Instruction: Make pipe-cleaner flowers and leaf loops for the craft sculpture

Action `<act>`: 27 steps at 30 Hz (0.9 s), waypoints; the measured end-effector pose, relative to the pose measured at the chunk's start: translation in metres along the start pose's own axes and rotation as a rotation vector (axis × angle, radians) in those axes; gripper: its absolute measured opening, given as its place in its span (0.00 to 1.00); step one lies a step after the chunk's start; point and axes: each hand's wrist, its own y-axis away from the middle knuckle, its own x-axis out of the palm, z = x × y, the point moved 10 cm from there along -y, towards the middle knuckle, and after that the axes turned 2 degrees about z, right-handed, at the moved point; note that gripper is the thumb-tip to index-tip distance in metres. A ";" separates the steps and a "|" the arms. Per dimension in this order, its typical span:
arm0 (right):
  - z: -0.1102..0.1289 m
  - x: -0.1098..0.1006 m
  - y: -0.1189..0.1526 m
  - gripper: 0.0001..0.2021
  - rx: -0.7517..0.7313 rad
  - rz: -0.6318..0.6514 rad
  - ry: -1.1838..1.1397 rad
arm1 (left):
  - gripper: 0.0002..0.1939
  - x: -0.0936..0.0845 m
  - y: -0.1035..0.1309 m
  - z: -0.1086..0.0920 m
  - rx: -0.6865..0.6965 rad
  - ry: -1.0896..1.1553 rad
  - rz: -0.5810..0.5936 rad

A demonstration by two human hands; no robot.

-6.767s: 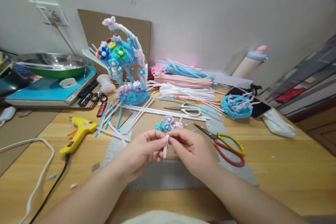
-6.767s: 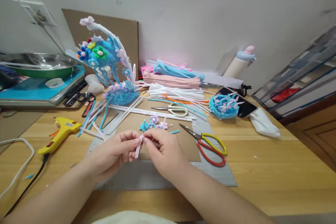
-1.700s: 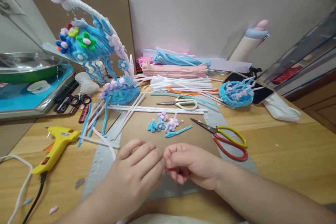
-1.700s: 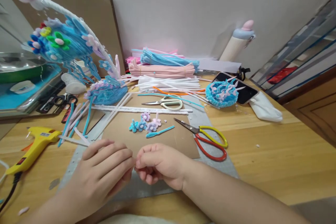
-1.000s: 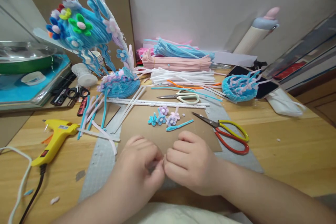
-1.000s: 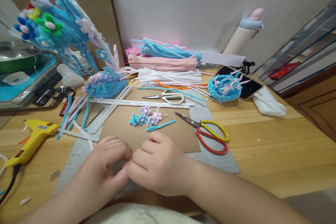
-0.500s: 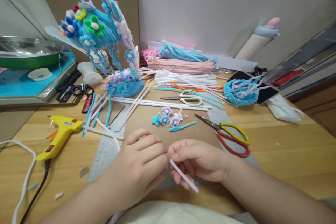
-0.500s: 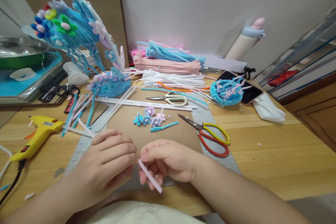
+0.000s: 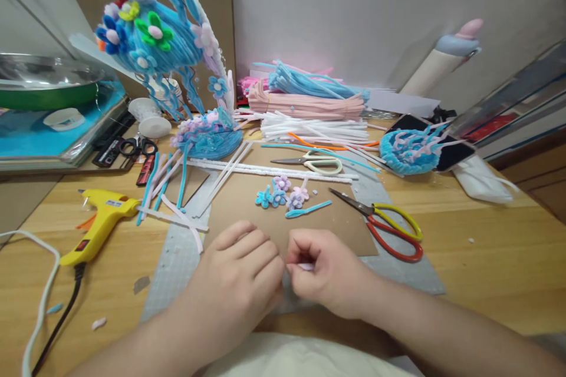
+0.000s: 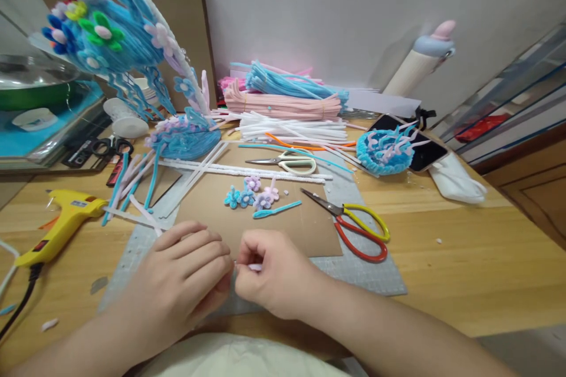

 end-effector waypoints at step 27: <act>-0.028 0.045 0.008 0.05 0.417 0.452 -0.798 | 0.09 0.000 -0.002 0.002 0.036 0.037 0.040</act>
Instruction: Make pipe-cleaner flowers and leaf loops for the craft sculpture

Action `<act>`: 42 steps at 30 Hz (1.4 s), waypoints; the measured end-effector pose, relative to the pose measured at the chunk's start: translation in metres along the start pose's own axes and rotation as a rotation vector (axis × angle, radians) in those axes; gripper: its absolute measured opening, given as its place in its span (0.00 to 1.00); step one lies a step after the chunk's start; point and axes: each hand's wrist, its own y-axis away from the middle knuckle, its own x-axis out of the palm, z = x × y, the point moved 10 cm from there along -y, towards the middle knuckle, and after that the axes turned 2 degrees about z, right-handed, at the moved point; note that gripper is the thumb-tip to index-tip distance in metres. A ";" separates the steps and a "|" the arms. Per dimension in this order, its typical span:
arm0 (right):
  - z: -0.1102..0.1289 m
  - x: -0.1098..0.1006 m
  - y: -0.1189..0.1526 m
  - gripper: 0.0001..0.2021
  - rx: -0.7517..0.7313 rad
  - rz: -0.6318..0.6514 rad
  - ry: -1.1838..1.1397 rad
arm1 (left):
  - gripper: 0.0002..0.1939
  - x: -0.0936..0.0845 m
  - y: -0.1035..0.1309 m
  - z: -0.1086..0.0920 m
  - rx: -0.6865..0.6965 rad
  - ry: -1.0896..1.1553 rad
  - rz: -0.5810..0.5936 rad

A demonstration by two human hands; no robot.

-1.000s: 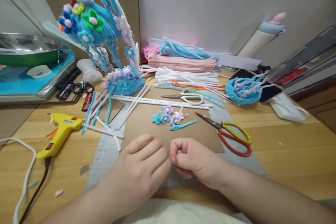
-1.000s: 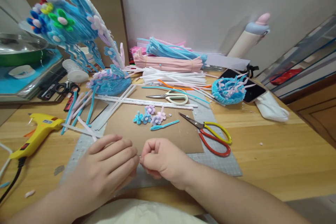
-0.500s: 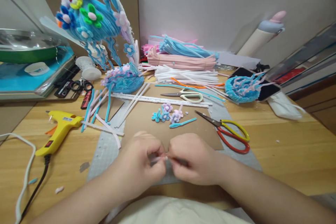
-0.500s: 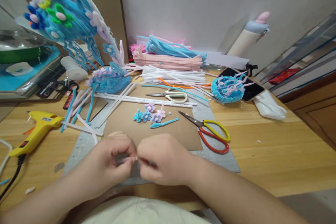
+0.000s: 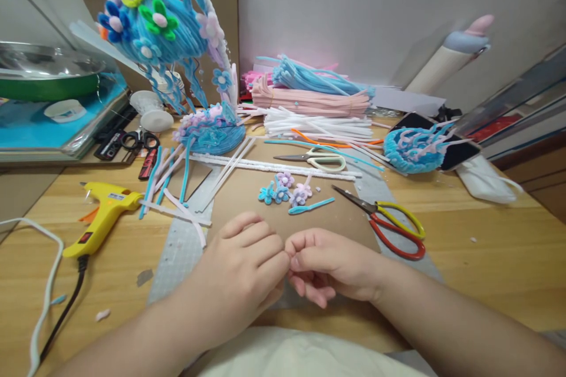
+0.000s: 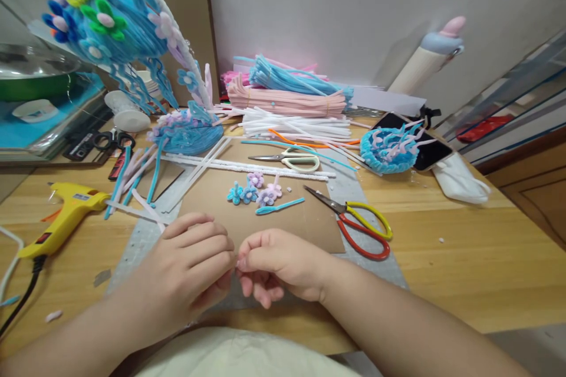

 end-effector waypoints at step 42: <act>0.021 -0.014 0.005 0.14 -0.258 -0.317 0.163 | 0.05 0.067 0.024 0.060 -0.922 1.400 0.068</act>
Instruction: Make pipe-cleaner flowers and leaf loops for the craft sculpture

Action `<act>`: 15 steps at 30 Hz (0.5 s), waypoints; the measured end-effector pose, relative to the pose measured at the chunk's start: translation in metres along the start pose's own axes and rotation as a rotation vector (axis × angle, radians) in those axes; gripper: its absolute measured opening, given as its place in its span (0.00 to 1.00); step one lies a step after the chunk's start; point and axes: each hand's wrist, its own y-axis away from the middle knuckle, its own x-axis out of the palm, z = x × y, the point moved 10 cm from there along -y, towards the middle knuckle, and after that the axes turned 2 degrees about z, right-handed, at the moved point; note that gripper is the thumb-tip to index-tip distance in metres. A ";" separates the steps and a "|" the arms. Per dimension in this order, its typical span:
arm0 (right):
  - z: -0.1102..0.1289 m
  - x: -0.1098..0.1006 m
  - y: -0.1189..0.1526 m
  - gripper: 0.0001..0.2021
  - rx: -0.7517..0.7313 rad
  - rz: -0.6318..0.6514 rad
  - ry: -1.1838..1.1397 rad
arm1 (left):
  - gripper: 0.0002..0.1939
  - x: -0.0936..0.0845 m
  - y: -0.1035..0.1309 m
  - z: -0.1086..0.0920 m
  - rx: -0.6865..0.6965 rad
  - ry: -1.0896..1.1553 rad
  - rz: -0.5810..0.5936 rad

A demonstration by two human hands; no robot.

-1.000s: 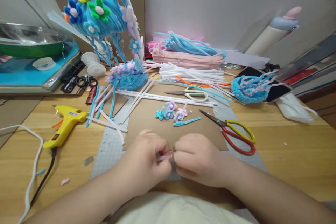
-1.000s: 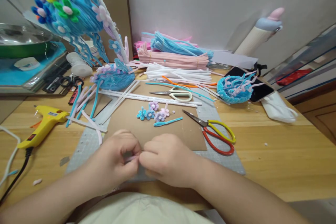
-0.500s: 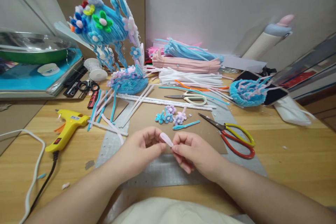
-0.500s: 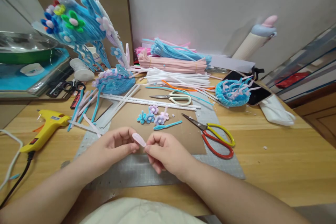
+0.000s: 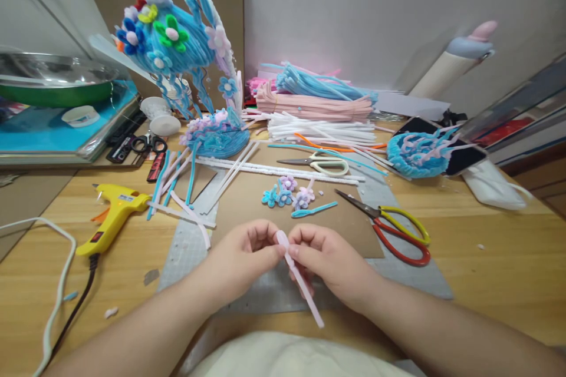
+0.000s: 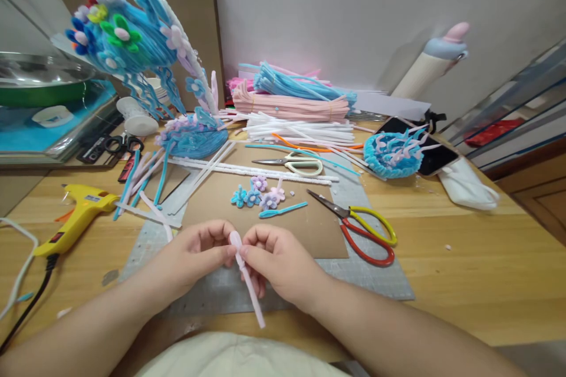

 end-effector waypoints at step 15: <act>-0.002 0.000 0.002 0.10 0.008 -0.003 -0.061 | 0.07 0.015 0.001 0.003 0.017 0.181 0.118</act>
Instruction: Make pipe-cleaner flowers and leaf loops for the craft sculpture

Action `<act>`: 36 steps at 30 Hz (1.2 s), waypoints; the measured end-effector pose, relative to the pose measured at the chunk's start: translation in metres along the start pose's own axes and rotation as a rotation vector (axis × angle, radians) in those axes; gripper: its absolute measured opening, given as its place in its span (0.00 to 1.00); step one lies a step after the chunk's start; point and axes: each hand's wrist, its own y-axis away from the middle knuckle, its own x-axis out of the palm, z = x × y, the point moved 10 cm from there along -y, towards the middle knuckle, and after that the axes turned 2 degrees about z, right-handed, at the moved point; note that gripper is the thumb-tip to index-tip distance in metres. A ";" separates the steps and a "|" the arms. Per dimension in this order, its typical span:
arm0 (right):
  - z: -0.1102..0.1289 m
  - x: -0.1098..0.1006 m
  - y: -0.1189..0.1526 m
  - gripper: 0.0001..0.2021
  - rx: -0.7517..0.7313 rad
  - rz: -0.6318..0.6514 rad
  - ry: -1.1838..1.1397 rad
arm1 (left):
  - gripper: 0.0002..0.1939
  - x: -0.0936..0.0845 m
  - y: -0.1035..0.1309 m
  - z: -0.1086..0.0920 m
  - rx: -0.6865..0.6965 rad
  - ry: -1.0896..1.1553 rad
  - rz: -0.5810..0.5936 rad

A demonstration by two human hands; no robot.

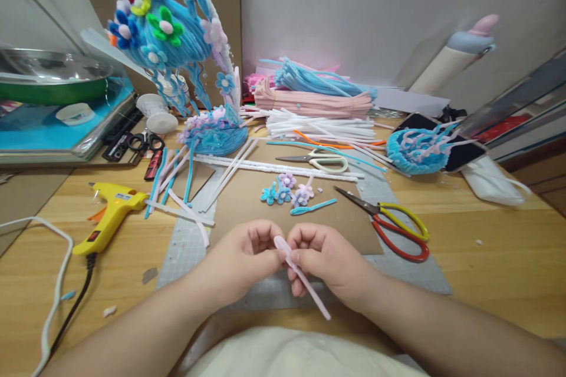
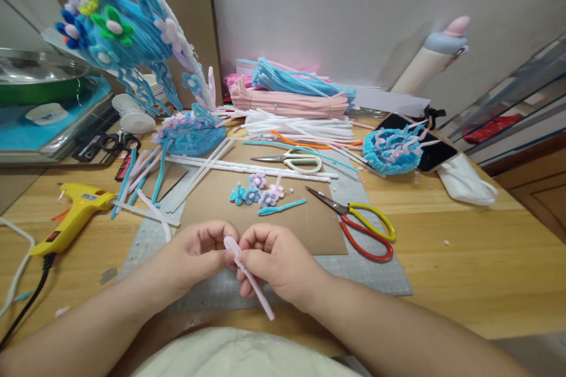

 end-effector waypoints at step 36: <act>0.003 -0.002 -0.002 0.14 -0.023 -0.027 0.001 | 0.10 0.001 -0.001 0.001 -0.025 -0.055 -0.011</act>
